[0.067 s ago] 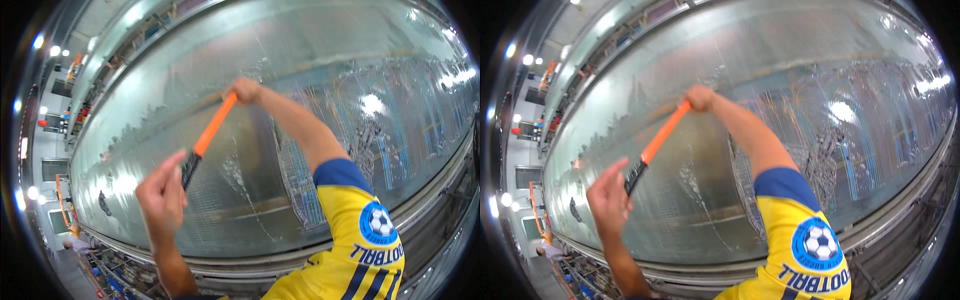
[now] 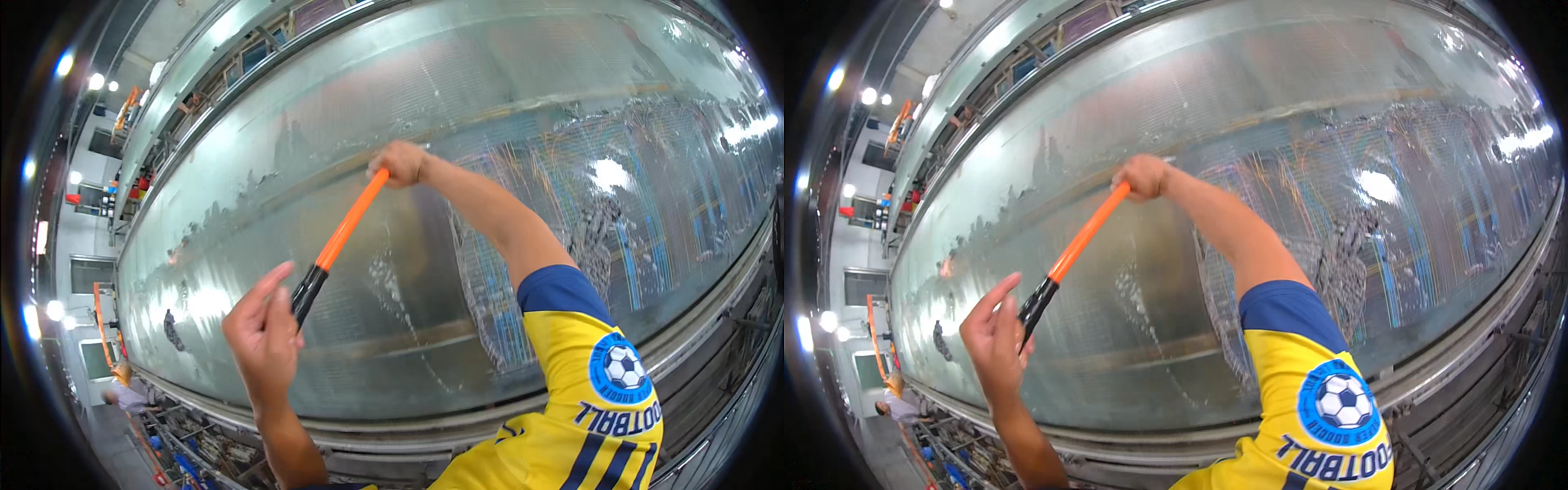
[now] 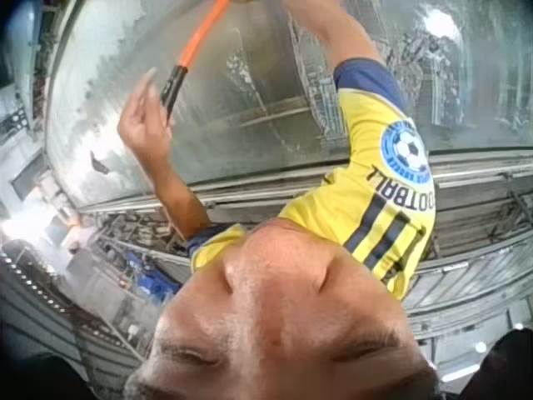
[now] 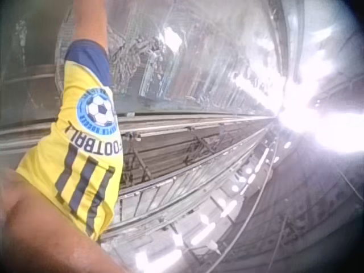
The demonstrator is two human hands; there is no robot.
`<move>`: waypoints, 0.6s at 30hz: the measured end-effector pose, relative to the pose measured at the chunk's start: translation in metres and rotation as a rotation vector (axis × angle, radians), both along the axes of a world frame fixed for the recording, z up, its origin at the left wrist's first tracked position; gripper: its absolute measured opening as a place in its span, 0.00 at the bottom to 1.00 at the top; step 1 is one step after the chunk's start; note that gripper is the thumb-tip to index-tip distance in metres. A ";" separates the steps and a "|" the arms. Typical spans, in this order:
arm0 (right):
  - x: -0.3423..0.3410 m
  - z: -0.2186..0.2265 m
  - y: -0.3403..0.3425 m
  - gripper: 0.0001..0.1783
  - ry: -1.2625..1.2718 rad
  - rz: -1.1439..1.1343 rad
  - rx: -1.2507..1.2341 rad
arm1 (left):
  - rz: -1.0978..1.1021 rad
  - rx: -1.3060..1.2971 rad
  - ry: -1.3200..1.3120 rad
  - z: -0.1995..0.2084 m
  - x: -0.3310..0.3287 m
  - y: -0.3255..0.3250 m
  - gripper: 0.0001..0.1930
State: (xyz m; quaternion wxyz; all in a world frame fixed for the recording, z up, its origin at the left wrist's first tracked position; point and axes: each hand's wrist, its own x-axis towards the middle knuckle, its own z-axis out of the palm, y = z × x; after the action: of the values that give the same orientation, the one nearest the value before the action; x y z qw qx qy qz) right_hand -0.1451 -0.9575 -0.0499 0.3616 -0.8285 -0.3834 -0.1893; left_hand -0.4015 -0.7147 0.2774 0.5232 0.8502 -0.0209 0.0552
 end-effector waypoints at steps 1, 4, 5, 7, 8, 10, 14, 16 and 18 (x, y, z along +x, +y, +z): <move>-0.073 0.013 0.032 0.14 0.130 0.080 -0.113 | 0.113 -0.104 0.183 0.012 -0.044 0.019 0.12; -0.174 0.038 0.077 0.12 0.208 0.132 -0.030 | 0.104 -0.042 0.274 0.049 -0.134 0.085 0.12; -0.216 0.032 0.101 0.12 0.139 0.174 0.074 | 0.077 0.047 0.321 0.061 -0.172 0.105 0.14; -0.305 0.057 0.130 0.06 0.104 0.263 0.263 | 0.144 0.002 0.350 0.073 -0.240 0.130 0.13; -0.345 0.070 0.136 0.07 0.152 0.197 0.218 | 0.123 0.007 0.348 0.076 -0.269 0.138 0.13; -0.431 0.080 0.144 0.14 0.281 0.059 0.122 | 0.077 0.016 0.381 0.079 -0.325 0.150 0.13; -0.546 0.094 0.136 0.25 0.342 0.029 0.137 | -0.091 0.042 0.340 0.097 -0.400 0.155 0.11; -0.575 0.096 0.118 0.26 0.355 -0.031 0.130 | -0.103 0.051 0.360 0.100 -0.406 0.149 0.11; -0.582 0.104 0.104 0.27 0.310 -0.071 0.186 | -0.137 0.064 0.404 0.102 -0.400 0.136 0.10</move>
State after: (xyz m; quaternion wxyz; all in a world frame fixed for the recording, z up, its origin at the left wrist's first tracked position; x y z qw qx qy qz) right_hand -0.7267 -0.8532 0.0543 0.4846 -0.8238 -0.2742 -0.1066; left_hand -0.8016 -0.5786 0.3791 0.4920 0.8568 0.0250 -0.1525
